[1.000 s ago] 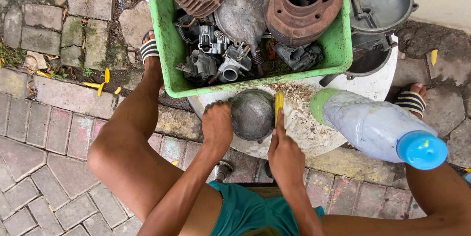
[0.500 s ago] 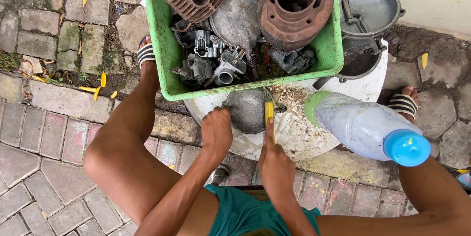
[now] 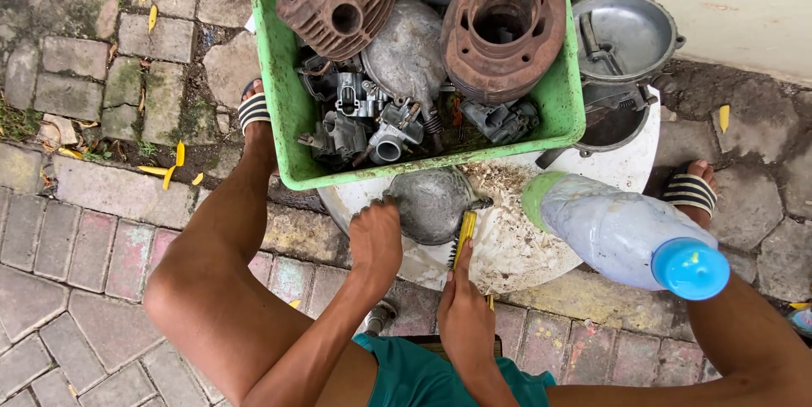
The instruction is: Cleaning a motorcycle engine part with a brush and cleaning fluid
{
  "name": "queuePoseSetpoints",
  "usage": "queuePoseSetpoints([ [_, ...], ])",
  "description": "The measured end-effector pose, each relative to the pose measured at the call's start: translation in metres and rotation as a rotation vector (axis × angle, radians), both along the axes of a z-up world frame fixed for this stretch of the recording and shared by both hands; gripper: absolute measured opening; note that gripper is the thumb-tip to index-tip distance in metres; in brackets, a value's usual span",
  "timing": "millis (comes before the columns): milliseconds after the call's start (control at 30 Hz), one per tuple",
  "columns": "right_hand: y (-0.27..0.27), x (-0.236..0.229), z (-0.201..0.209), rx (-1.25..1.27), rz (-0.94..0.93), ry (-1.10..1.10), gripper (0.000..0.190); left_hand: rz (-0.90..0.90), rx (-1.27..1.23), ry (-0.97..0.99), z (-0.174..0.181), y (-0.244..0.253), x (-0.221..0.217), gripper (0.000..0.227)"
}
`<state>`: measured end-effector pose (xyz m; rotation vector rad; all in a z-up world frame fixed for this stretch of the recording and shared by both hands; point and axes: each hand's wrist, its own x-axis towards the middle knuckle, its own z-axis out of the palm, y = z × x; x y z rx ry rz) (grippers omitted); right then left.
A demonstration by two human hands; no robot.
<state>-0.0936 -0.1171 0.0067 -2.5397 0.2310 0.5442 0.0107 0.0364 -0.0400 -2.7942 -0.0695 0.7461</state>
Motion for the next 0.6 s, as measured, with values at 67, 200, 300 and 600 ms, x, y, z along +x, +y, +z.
queuePoseSetpoints([
  [67, -0.004, 0.021, 0.006, 0.014, -0.018, -0.026, 0.069, -0.002, -0.011, -0.024, 0.001, 0.000, -0.002, 0.015],
  [200, -0.007, 0.052, 0.006, 0.013, -0.068, -0.131, 0.063, -0.022, -0.009, -0.092, -0.001, 0.000, -0.002, 0.019],
  [300, 0.001, 0.014, 0.000, 0.017, 0.010, -0.200, 0.070, -0.027, 0.023, 0.021, 0.001, -0.002, -0.003, 0.024],
  [600, -0.001, 0.071, 0.041, -0.001, -0.064, -0.157, 0.056, 0.023, -0.189, -0.035, 0.055, -0.011, 0.006, 0.030],
])
